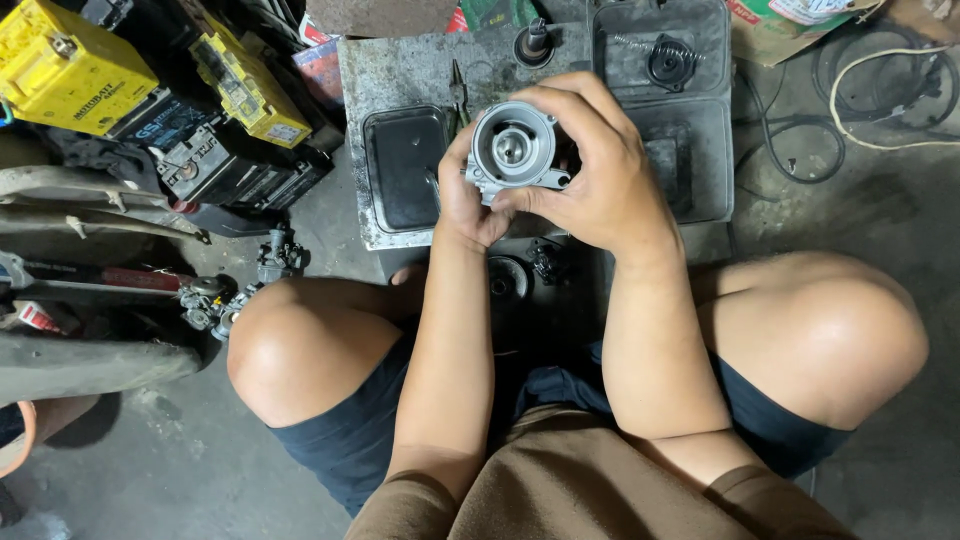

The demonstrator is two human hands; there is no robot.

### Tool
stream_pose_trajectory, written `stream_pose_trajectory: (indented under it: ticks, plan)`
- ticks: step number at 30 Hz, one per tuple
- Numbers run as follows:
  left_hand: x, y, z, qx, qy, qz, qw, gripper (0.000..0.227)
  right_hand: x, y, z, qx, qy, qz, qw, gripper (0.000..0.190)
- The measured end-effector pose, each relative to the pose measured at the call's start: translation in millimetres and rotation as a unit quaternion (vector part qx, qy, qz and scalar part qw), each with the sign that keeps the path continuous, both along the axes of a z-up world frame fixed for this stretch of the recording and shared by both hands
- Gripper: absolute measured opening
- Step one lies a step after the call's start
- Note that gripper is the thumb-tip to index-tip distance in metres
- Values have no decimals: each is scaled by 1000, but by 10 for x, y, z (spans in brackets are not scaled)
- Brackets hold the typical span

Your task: The person assembles a carburetor by inserting a spring and a black circular component into the main body. They then use a red-handled screwdriver to tighten screws on the top of the assembly.

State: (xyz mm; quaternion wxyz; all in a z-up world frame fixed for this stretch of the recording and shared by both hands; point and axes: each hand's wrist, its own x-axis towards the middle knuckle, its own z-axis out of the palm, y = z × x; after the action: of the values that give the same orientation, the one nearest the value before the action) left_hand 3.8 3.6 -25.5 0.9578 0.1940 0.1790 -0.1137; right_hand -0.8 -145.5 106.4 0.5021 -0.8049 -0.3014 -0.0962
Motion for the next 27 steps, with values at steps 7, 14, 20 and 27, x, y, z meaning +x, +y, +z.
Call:
stream_pose_trajectory:
  ticks: [7,14,20,27]
  plan:
    - [26,-85,-51,-3,7,-5,1000,29,56,-126,-74,1,46,-12,999,81]
    - [47,-42,-87,-5,15,-6,1000,30,178,-548,-264,-20,72,-133,988,22]
    - [59,-42,-110,-8,19,-6,1000,31,239,-810,-713,-121,113,-241,956,21]
    - [75,-22,-136,-10,26,-10,1000,32,375,-1255,-1446,-266,255,-436,821,54]
